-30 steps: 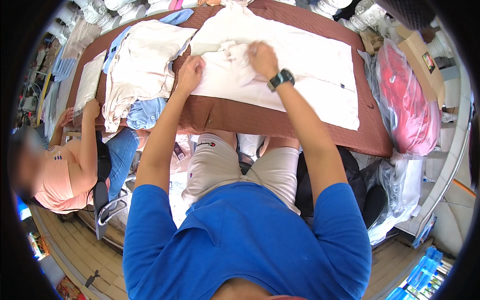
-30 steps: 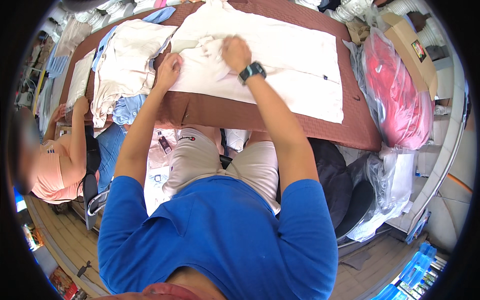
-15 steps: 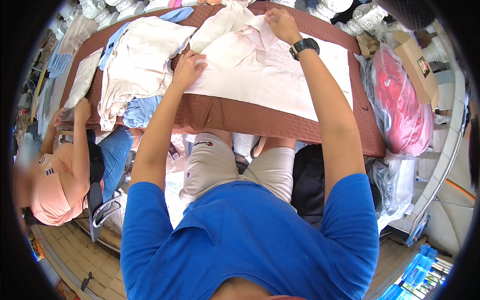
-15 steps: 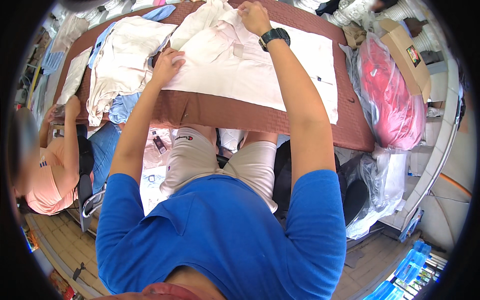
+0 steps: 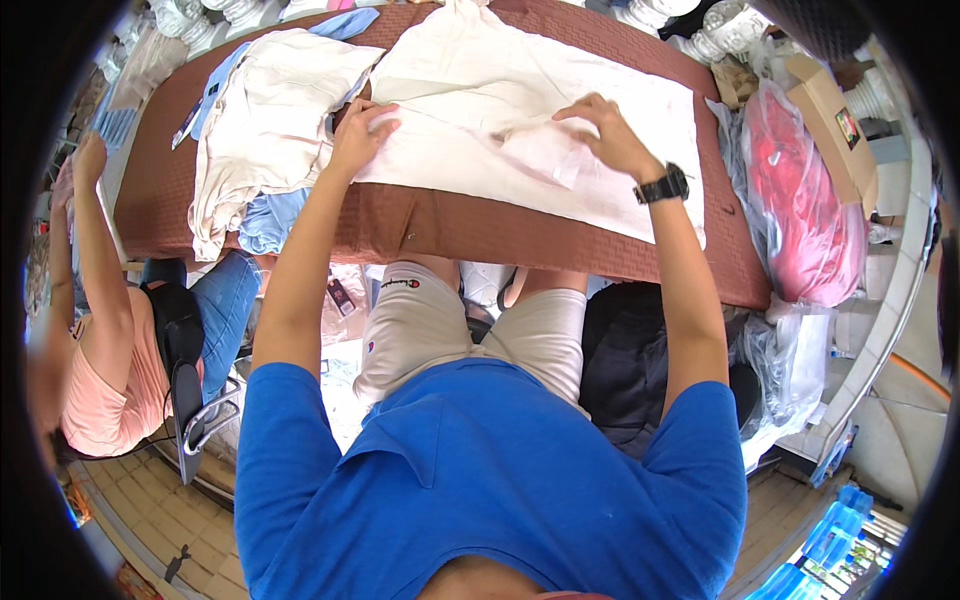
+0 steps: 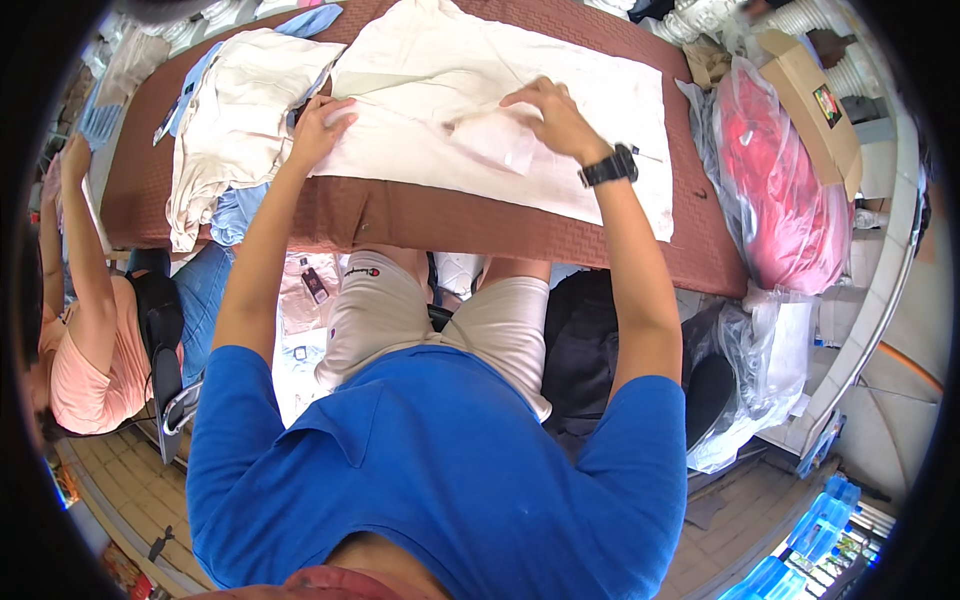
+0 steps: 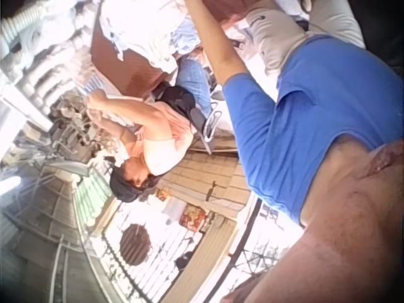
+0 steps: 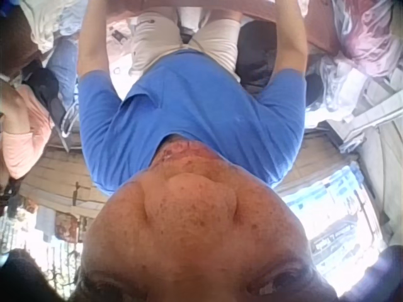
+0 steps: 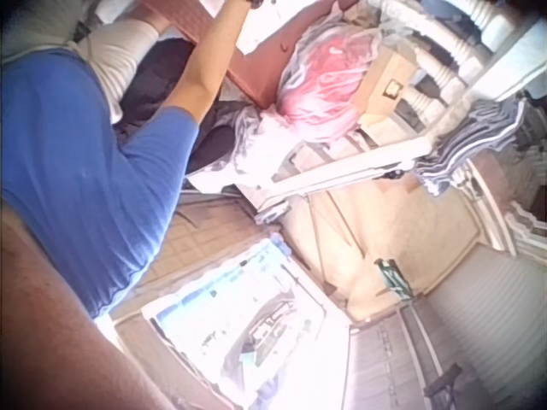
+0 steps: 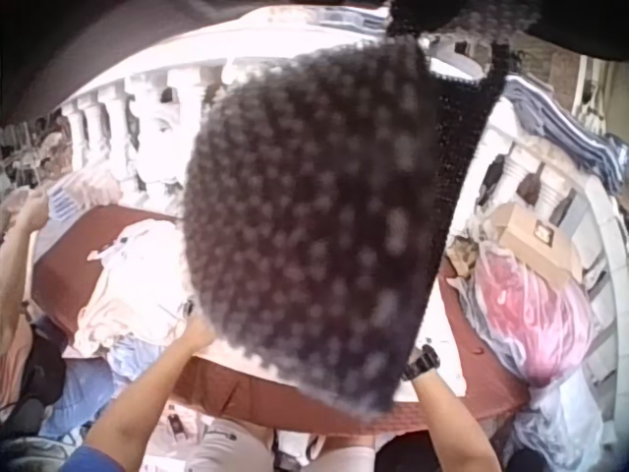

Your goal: The person picks up a light-colored clothing item, spreads it out on the table, smooths it, folds it into a rectangle, and places it inside a clear plastic bag.

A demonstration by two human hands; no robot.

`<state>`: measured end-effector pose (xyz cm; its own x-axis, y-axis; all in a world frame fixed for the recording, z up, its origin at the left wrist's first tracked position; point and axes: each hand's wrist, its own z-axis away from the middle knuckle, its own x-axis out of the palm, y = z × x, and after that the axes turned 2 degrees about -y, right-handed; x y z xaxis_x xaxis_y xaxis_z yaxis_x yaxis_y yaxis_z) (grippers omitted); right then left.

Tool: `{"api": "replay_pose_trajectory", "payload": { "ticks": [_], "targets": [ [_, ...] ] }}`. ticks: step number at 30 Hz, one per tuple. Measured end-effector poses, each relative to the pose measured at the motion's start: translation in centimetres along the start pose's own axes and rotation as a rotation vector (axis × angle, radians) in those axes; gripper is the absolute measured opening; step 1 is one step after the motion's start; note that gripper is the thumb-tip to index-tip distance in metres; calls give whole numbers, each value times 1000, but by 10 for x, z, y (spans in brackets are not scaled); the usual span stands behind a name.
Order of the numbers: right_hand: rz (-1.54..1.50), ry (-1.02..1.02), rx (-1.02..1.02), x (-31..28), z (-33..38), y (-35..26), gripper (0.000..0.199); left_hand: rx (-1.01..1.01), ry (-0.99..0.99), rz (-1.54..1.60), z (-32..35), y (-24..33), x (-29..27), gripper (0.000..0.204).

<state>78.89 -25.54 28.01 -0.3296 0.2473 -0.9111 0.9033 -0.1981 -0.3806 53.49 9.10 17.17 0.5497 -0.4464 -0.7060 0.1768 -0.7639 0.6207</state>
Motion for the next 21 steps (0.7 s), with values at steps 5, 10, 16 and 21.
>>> {"api": "replay_pose_trajectory", "payload": {
  "ticks": [5, 10, 16, 21],
  "targets": [
    [-158, 198, 510, 50, 49, 5, 55, -19, -73, 33, -4, -8, -8, 32],
    [-238, 340, 496, 83, 54, -10, 42, -15, -67, 43, -7, -6, -3, 31],
    [-570, 296, 400, 22, 65, -26, 29, 14, -49, 35, -2, -16, -3, 30],
    [-346, 120, 507, 47, 95, 1, 34, -7, -64, 128, -11, -30, -1, 19]
  ]
}}
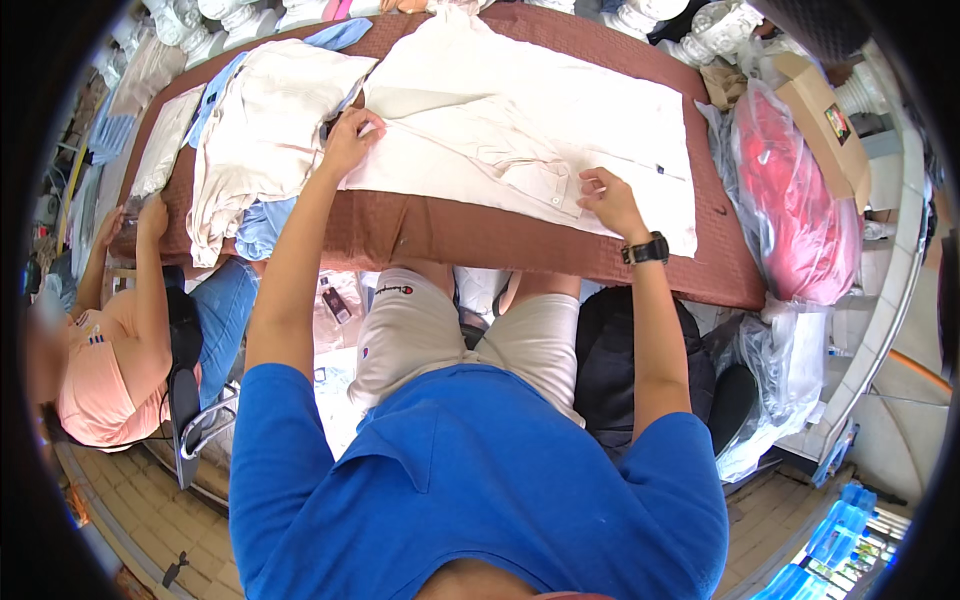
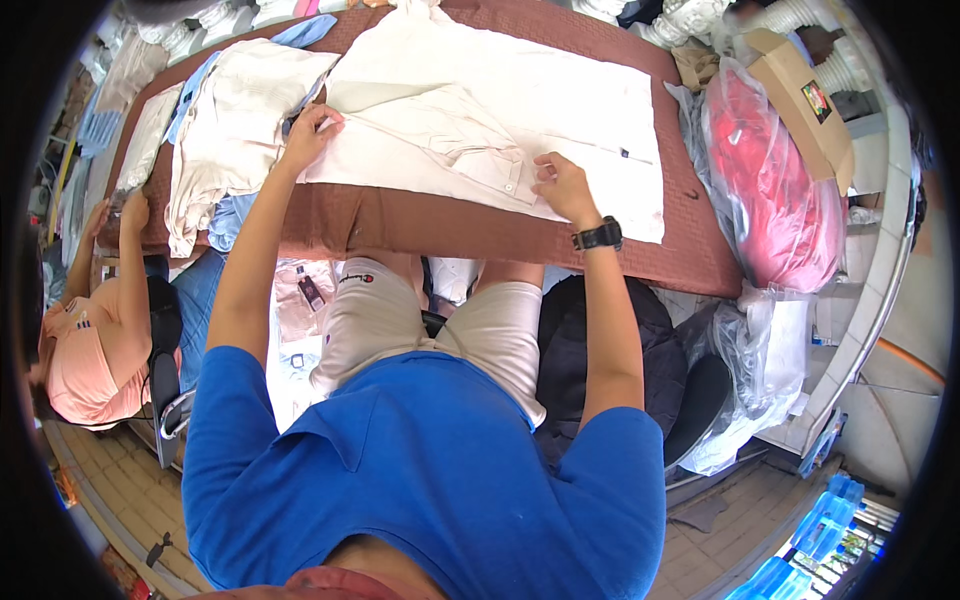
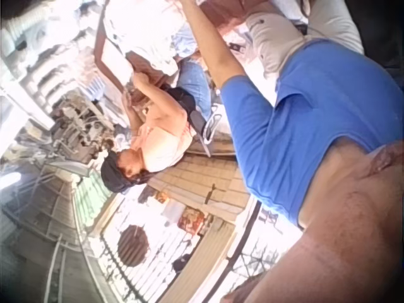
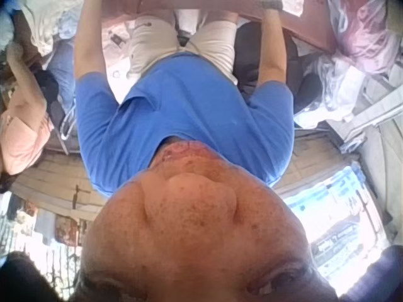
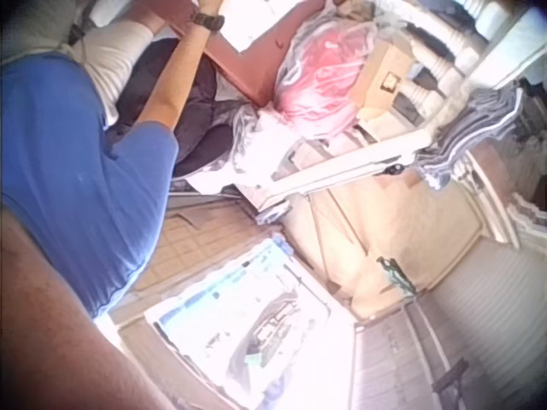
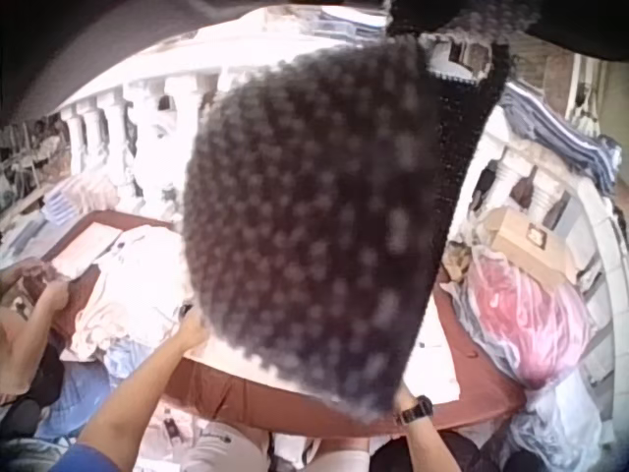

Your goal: The person picks up a light-colored clothing item, spreads it out on the table, smooths it, folds it into a rectangle, and places it inside a clear plastic bag.

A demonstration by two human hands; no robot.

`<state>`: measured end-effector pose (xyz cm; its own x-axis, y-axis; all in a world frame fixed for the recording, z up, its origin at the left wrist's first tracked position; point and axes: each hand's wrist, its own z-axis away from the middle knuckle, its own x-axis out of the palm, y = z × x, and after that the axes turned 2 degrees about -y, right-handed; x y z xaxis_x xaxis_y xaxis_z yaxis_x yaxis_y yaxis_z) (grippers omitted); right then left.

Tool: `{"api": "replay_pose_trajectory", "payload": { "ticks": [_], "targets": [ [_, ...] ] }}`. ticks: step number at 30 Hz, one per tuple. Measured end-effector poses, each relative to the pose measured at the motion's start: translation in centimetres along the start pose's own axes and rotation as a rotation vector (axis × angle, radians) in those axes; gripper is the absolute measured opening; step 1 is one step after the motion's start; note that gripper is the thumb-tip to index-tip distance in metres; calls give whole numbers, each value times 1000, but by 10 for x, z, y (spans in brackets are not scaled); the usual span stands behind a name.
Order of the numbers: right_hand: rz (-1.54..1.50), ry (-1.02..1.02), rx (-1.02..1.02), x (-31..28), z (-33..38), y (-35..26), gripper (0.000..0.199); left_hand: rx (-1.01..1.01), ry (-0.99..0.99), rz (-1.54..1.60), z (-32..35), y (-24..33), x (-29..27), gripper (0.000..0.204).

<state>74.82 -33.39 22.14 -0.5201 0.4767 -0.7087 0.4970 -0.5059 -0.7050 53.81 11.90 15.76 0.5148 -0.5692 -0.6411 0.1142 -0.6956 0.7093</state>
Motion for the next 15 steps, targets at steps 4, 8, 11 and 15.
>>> {"api": "replay_pose_trajectory", "payload": {
  "ticks": [4, 8, 11, 15],
  "targets": [
    [243, 435, -392, 20, -14, -32, 37, -176, -4, 190, -1, 14, 6, 17],
    [199, 332, -621, 61, -23, -88, 36, -82, -19, 75, -2, 9, -1, 16],
    [327, 68, -413, 79, -23, -76, 30, -119, -54, 41, -3, 16, 1, 17],
    [247, -17, -406, 76, -31, -62, 22, -121, -52, 38, -5, 11, -2, 20]
  ]
}}
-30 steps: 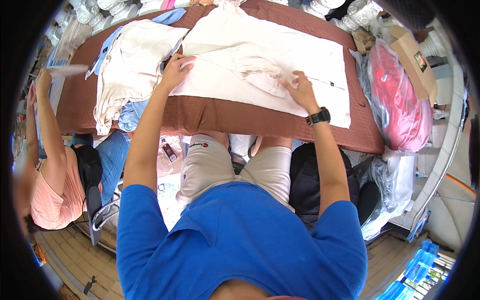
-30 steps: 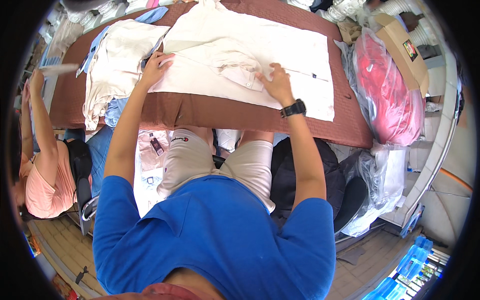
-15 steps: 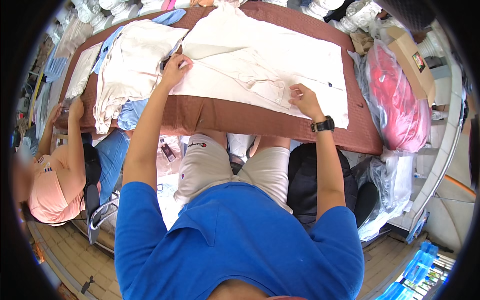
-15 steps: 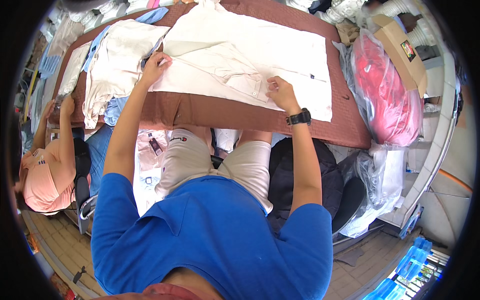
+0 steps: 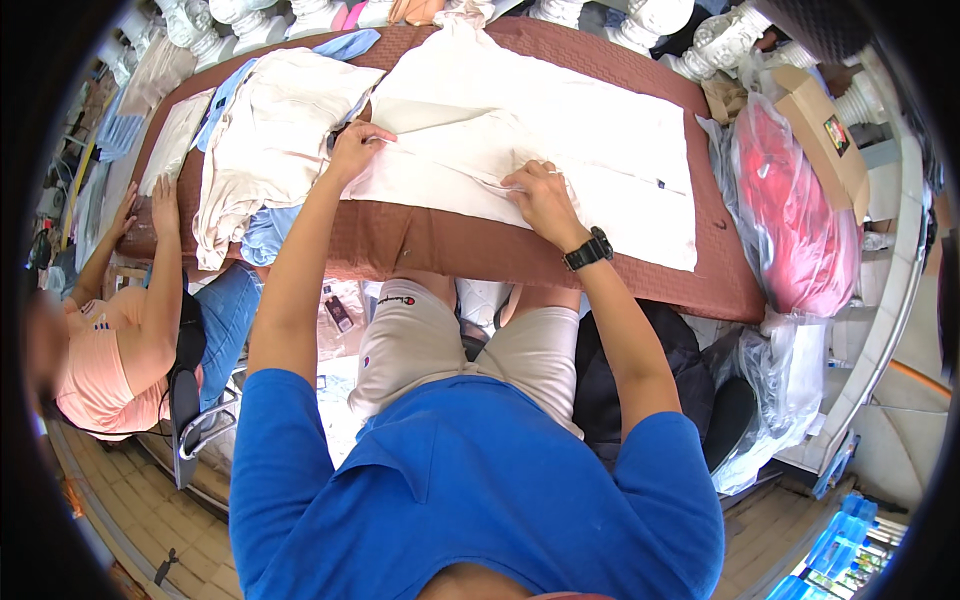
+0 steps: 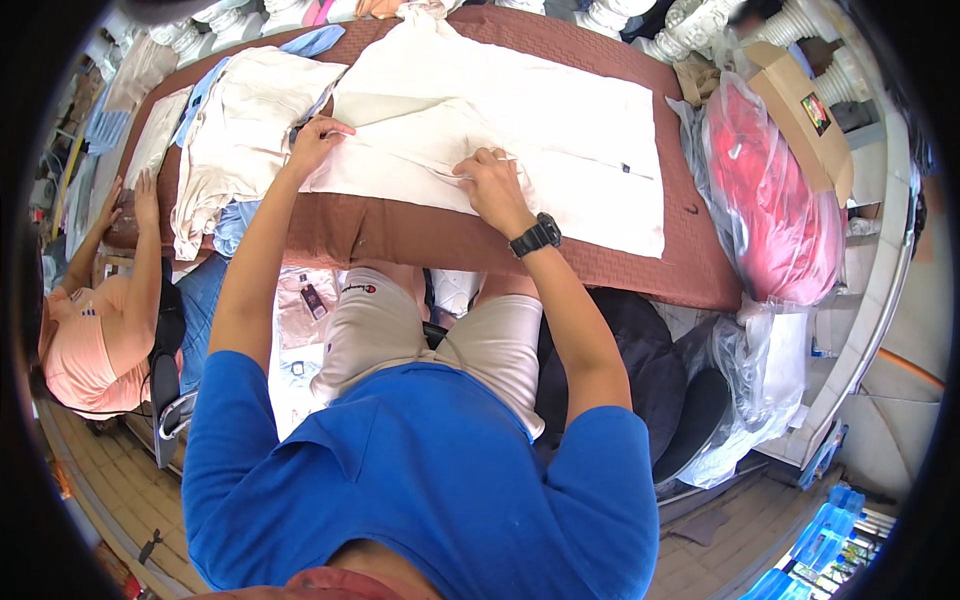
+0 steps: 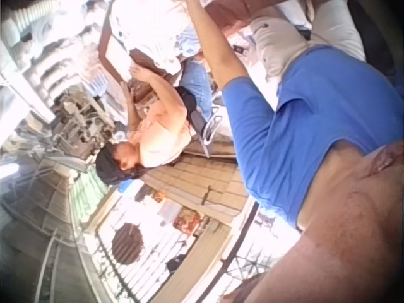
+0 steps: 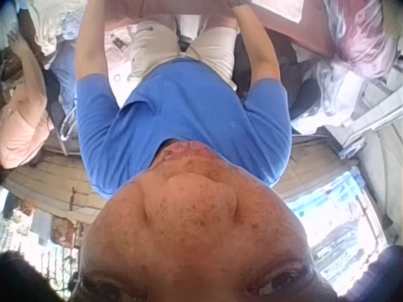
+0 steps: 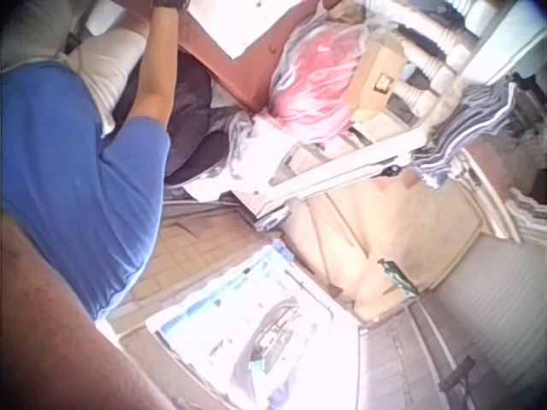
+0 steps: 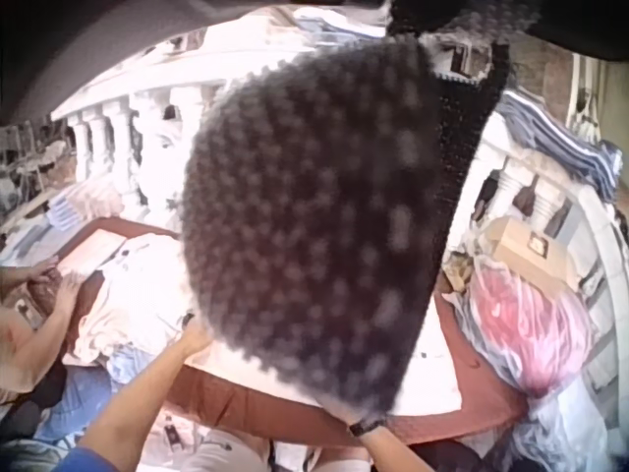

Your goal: The person picks up a light-colored clothing item, spreads it out on the table, smooths it, folds it into a rectangle, and places it inside a clear plastic bag.

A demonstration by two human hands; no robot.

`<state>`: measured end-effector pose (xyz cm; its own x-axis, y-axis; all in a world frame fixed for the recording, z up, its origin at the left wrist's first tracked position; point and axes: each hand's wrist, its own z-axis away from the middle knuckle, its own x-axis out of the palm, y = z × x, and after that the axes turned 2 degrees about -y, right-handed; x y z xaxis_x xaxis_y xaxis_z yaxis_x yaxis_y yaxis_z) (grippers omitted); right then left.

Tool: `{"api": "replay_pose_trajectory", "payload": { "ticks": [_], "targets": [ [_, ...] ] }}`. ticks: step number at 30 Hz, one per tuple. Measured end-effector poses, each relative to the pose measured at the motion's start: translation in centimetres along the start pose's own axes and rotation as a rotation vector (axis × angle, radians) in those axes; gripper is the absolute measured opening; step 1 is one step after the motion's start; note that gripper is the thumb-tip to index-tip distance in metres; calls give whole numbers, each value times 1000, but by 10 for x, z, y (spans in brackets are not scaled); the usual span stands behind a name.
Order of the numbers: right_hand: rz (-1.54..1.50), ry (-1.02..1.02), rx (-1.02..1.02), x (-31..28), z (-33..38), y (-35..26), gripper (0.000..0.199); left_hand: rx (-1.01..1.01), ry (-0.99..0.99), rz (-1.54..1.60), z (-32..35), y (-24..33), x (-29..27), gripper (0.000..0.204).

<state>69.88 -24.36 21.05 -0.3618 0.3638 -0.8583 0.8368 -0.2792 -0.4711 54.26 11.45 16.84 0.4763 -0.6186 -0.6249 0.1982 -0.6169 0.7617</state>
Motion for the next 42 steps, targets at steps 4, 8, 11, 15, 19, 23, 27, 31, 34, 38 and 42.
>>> {"api": "replay_pose_trajectory", "payload": {
  "ticks": [4, 8, 11, 15, 19, 23, 27, 31, 34, 38, 42],
  "targets": [
    [-66, -29, 6, -15, -6, -15, 22, -11, -16, -23, -4, -10, -7, 20],
    [85, 144, 92, -32, -22, -35, 30, -38, 4, -30, 3, 1, -1, 21],
    [159, -62, 176, -13, -11, -11, 38, -47, 31, -29, 4, 8, 1, 21],
    [-155, -101, 98, -14, -16, 9, 28, -61, 56, 6, 6, 7, 1, 22],
    [-28, -188, 82, -25, -15, 5, 30, -70, 62, -16, 6, 9, 0, 21],
    [49, -101, 168, -44, -43, -4, 33, -54, 54, -133, 4, 27, -3, 22],
    [41, 194, -117, -40, -134, 24, 43, 123, 107, -528, -9, 65, 10, 36],
    [165, 240, -87, -7, -239, 58, 56, 369, 177, -436, -35, 64, 53, 52],
    [209, 183, 79, 12, -296, 84, 71, 314, 151, -412, -45, 74, 77, 54],
    [226, 84, 322, 32, -333, 101, 93, 306, 193, -411, -45, 72, 85, 51],
    [203, -129, 382, 36, -352, 81, 84, 246, 178, -433, -39, 60, 72, 48]
  ]
}}
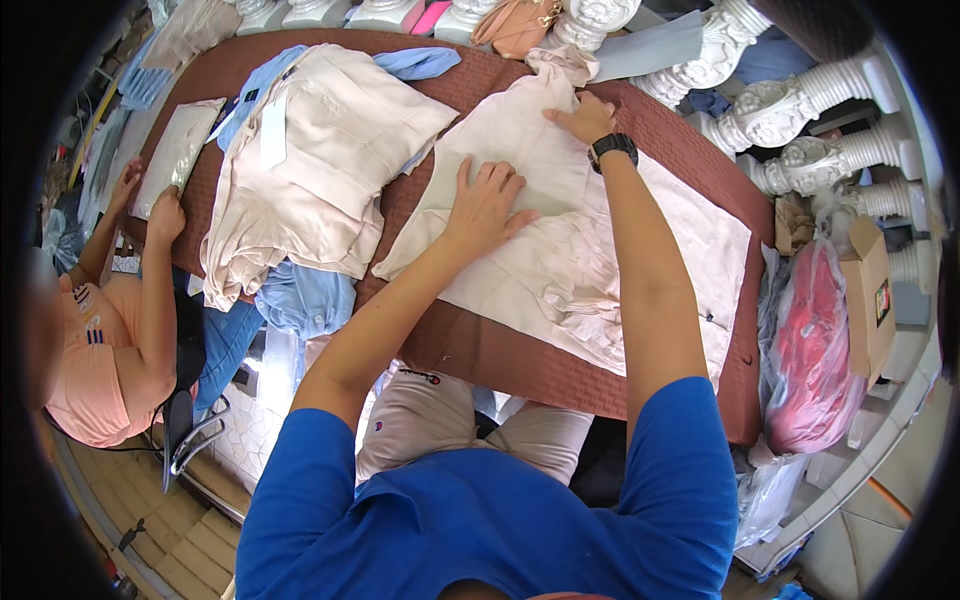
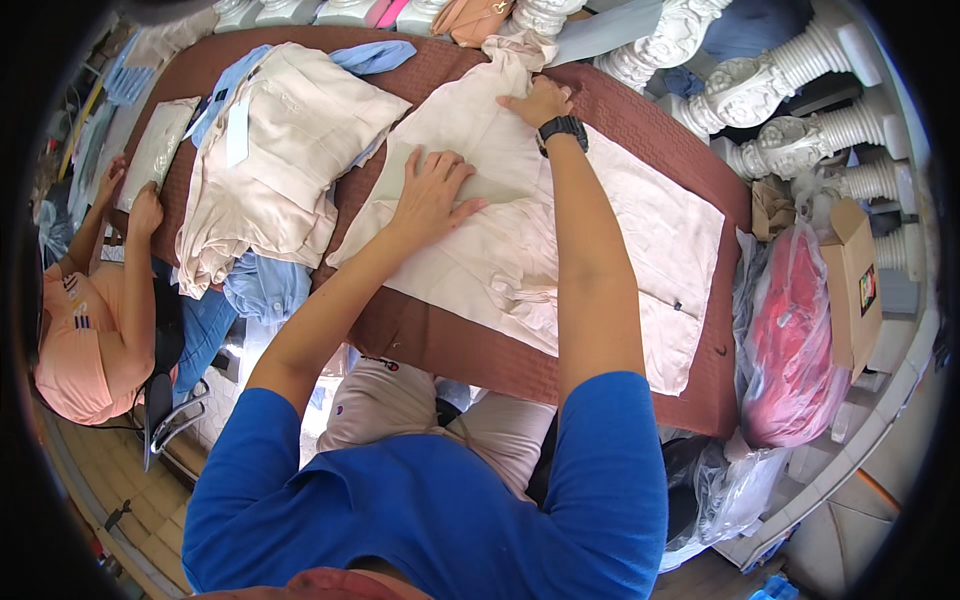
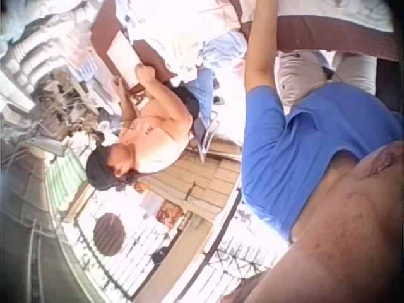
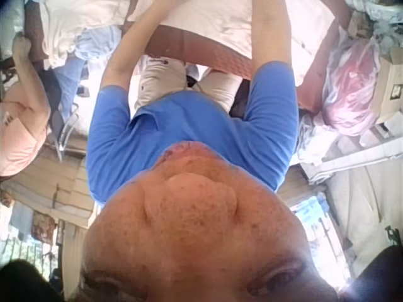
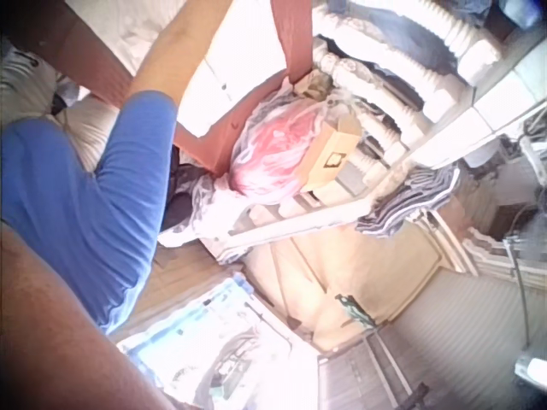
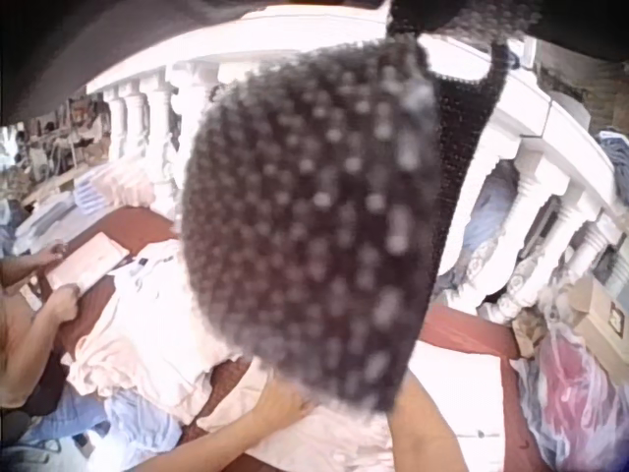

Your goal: The person picks up a light-colored clothing item, spreads it out on the table, smooths it, folds it into a rectangle, and places it inside a clear plastic bag.

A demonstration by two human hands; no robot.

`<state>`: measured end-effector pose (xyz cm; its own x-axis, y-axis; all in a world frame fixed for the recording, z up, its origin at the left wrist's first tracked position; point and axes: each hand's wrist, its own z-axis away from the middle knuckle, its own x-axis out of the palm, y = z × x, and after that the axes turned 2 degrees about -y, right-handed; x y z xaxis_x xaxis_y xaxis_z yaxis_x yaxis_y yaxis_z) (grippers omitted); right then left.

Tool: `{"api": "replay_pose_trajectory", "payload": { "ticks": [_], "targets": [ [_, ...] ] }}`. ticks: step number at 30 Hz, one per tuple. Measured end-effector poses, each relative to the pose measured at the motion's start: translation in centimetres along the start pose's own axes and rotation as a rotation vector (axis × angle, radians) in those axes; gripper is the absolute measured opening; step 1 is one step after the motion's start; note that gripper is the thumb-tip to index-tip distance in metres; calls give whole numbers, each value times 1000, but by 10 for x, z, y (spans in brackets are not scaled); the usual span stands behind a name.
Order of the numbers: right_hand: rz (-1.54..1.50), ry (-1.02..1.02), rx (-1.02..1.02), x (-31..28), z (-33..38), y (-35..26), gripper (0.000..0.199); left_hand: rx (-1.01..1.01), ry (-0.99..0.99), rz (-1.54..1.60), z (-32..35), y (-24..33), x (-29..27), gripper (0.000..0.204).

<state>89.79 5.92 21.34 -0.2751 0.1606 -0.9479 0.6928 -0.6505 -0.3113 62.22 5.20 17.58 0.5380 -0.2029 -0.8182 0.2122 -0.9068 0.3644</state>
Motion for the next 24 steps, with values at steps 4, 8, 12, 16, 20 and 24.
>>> {"api": "replay_pose_trajectory", "payload": {
  "ticks": [4, 8, 12, 16, 20, 24],
  "targets": [
    [-193, 47, -106, -4, -21, 32, 66, 40, -2, 44, -10, 6, -4, 48],
    [-201, 208, -155, 14, -20, 21, 59, 26, 10, 20, -6, 2, -7, 49],
    [-276, 218, -164, 11, -17, 27, 56, 37, 20, 60, -6, 3, -7, 46],
    [-366, 216, -186, 1, -11, 27, 55, 59, 10, 70, -1, -2, -8, 40],
    [-443, 135, -134, -11, -7, 39, 53, 74, 8, 70, 5, -6, -12, 37],
    [-642, 44, -122, -16, -1, 53, 50, 65, 15, 101, 5, -4, -11, 36]
  ]
}}
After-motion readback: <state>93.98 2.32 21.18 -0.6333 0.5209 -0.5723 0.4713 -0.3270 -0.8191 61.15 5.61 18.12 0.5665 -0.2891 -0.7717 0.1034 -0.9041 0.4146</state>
